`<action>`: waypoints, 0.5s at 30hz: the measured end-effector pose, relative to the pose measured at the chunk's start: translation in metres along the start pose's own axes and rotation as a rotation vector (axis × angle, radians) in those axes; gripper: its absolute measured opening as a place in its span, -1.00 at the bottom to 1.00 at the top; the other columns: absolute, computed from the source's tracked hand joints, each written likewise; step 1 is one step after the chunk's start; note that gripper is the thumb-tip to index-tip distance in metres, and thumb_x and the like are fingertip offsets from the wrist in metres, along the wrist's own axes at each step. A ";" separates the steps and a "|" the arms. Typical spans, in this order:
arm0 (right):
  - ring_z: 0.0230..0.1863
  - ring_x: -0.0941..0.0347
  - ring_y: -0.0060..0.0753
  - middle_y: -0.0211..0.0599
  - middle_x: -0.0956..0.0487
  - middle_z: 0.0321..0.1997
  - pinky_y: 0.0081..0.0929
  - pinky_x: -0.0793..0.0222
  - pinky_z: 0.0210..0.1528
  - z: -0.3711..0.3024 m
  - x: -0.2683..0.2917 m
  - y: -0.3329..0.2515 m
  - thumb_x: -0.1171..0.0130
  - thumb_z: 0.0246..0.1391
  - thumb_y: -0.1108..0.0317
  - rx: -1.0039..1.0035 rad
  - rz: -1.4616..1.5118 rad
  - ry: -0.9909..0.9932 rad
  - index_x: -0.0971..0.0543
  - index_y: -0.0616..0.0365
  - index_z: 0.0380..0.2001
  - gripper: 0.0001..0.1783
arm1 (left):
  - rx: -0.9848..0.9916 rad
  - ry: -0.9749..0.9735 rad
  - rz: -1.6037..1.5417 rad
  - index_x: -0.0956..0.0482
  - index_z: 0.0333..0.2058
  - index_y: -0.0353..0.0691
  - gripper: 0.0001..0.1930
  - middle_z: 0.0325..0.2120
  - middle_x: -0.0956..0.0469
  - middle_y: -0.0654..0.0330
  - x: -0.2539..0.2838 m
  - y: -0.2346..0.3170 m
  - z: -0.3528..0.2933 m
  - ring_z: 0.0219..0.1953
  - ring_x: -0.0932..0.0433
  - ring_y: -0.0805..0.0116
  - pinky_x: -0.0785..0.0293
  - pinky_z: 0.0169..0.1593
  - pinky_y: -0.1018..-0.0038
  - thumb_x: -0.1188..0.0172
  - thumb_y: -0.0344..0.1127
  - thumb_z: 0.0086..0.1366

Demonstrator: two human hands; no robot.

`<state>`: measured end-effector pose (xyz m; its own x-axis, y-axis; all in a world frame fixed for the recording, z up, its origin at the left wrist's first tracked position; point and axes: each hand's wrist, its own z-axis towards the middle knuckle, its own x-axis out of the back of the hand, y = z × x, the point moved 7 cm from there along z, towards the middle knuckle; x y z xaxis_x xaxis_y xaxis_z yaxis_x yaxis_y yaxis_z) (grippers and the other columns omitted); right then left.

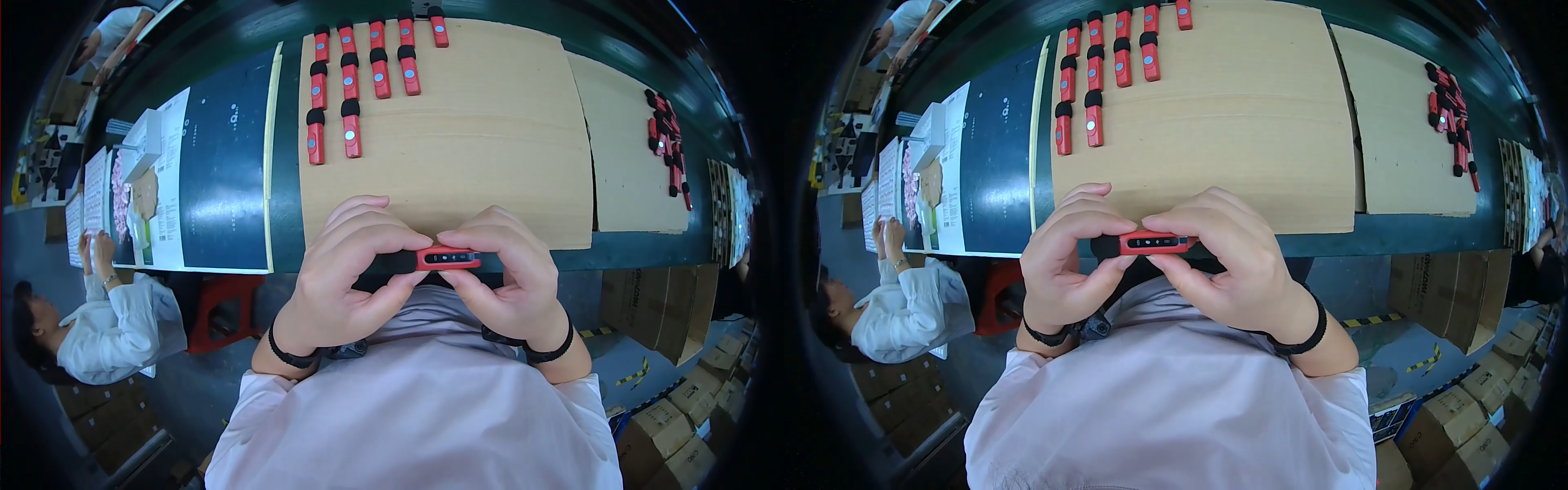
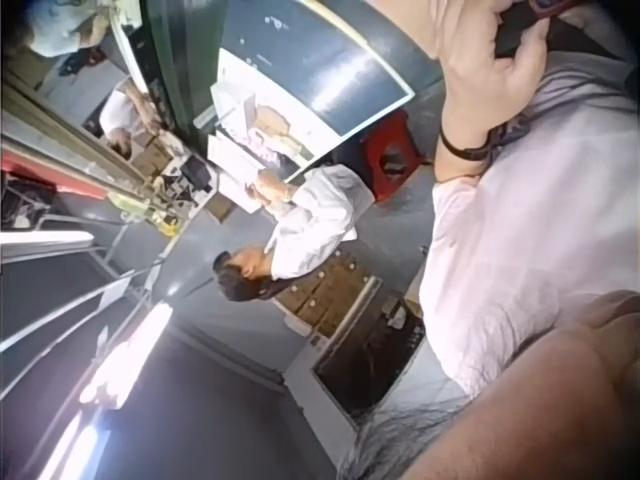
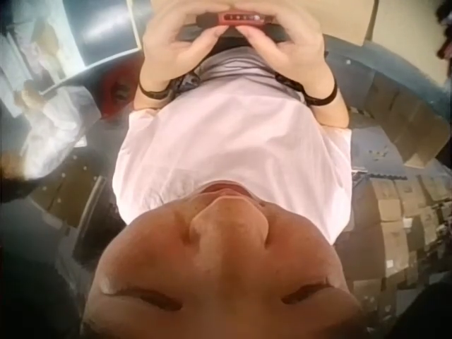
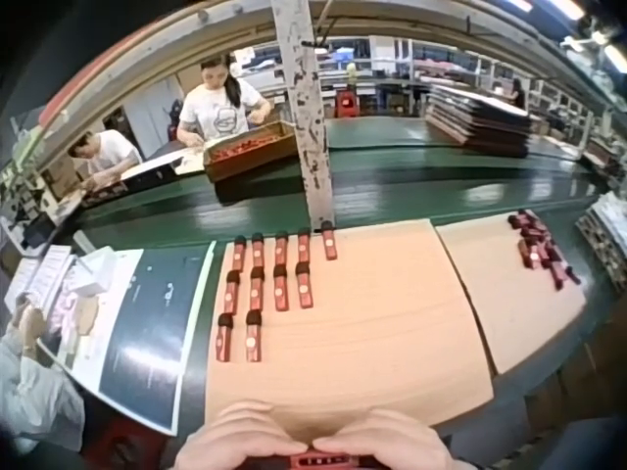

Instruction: The person picks up red microphones from a pile, presses their buttons to test them, and arranges them into rows on a cardboard sheet. Once the sheet is full, they move it aside and pull a new cardboard sheet forward to continue the process.

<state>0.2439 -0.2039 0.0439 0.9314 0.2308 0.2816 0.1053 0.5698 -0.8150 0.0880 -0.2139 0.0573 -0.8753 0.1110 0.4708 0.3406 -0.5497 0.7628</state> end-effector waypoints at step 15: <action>-0.39 -0.46 -0.33 -0.21 -0.58 -0.35 -0.51 -0.33 -0.34 -0.005 0.000 0.007 -0.32 -0.14 0.57 -0.142 0.078 -0.043 -0.55 0.31 -0.23 -0.68 | -0.056 0.055 -0.016 -0.59 -0.30 -0.28 -0.71 -0.39 -0.59 0.13 0.001 0.001 0.002 -0.31 -0.56 0.20 -0.36 0.08 0.10 -0.41 -0.43 -0.06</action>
<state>0.2462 -0.2037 0.0358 0.9230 0.3056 0.2339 0.0845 0.4321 -0.8979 0.0885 -0.2127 0.0592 -0.8984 0.0751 0.4328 0.3085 -0.5935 0.7434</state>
